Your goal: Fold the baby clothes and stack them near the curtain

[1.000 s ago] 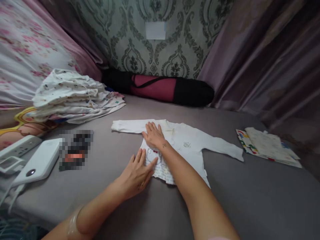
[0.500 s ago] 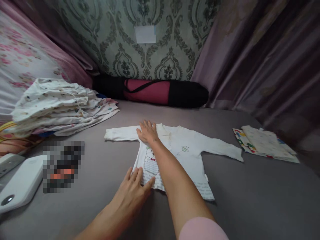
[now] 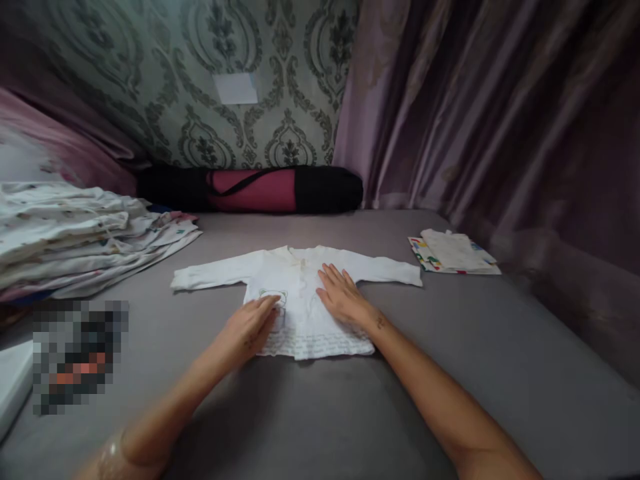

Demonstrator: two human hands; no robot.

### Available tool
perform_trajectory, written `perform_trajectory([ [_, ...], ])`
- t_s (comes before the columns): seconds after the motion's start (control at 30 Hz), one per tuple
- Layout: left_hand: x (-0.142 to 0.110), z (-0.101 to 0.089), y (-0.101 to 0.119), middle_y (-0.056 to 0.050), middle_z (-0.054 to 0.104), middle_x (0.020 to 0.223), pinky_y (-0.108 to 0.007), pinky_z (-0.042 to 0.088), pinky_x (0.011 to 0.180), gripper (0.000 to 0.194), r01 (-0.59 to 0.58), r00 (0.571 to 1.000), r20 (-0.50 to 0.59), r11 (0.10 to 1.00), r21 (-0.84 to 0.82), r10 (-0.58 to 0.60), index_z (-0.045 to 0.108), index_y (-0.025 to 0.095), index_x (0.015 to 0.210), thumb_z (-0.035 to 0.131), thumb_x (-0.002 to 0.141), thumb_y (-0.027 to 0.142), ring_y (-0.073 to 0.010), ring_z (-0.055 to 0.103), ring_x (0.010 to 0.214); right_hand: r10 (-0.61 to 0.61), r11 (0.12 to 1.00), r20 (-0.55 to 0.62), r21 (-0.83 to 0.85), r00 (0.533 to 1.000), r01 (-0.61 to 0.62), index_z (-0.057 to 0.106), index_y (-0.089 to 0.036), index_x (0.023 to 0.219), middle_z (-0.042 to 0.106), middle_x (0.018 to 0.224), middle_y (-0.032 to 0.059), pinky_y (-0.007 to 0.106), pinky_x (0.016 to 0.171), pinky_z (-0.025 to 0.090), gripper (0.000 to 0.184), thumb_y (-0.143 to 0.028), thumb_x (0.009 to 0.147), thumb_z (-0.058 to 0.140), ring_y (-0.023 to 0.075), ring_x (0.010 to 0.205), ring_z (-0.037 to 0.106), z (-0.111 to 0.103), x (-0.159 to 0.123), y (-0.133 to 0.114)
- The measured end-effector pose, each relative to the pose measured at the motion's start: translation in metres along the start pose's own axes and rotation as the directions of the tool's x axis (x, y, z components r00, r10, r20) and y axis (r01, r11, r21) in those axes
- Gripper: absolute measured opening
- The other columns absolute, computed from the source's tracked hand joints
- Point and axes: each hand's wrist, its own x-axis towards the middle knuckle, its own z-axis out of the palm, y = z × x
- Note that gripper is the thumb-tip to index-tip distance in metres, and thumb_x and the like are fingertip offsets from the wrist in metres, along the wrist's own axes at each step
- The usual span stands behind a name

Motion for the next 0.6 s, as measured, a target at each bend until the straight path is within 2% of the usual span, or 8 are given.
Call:
perform_trajectory([
  [0.13,0.058,0.020,0.002,-0.018,0.050,0.134,-0.040,0.041,0.103,0.043,-0.221,0.974,0.025,0.973,-0.064,0.223,0.045,0.010,0.128,0.033,0.088,0.011,-0.0225,0.047,0.126,-0.065,0.998,0.047,-0.003,0.997,0.065,0.029,-0.011,0.147,0.018,0.155,0.0121,0.045,0.116,0.009,0.059,-0.043,0.097,0.026,0.0210,0.144,0.008,0.005,-0.032,0.000],
  [0.23,0.103,0.039,0.006,-0.020,0.047,0.138,-0.039,0.036,0.108,0.045,-0.208,0.976,0.064,0.978,-0.028,0.209,0.045,0.007,0.130,0.031,0.088,0.009,-0.0219,0.041,0.132,-0.097,0.995,0.059,0.019,0.994,0.096,0.027,-0.010,0.147,0.021,0.154,0.0131,0.046,0.116,0.009,0.060,-0.042,0.096,0.027,0.0221,0.143,0.010,0.007,-0.039,-0.011],
  [0.3,0.123,0.049,0.008,-0.020,0.045,0.140,-0.041,0.032,0.110,0.043,-0.172,0.980,0.105,0.985,0.019,0.169,0.044,0.005,0.131,0.028,0.092,0.015,-0.0228,0.038,0.134,-0.107,0.994,0.051,0.028,0.993,0.106,0.026,-0.010,0.147,0.022,0.154,0.0140,0.046,0.116,0.009,0.059,-0.040,0.097,0.027,0.0222,0.143,0.012,0.007,-0.042,-0.016],
  [0.43,0.134,0.062,0.009,-0.019,0.039,0.145,-0.047,0.024,0.112,0.048,-0.113,0.984,0.152,0.986,0.125,0.093,0.040,0.007,0.136,0.024,0.098,0.032,-0.0261,0.030,0.138,-0.128,0.990,0.055,0.062,0.990,0.125,0.026,-0.009,0.147,0.021,0.154,0.0150,0.046,0.117,0.009,0.059,-0.040,0.097,0.027,0.0219,0.143,0.012,0.006,-0.052,-0.020],
  [0.6,0.130,0.070,0.007,-0.020,0.033,0.148,-0.047,0.024,0.112,0.056,-0.091,0.990,0.124,0.974,0.209,0.066,0.037,0.009,0.140,0.026,0.098,0.043,-0.0289,0.027,0.139,-0.134,0.987,0.068,0.103,0.989,0.126,0.029,-0.010,0.147,0.020,0.154,0.0146,0.046,0.117,0.006,0.060,-0.044,0.098,0.025,0.0226,0.143,0.009,0.004,-0.078,-0.036],
])
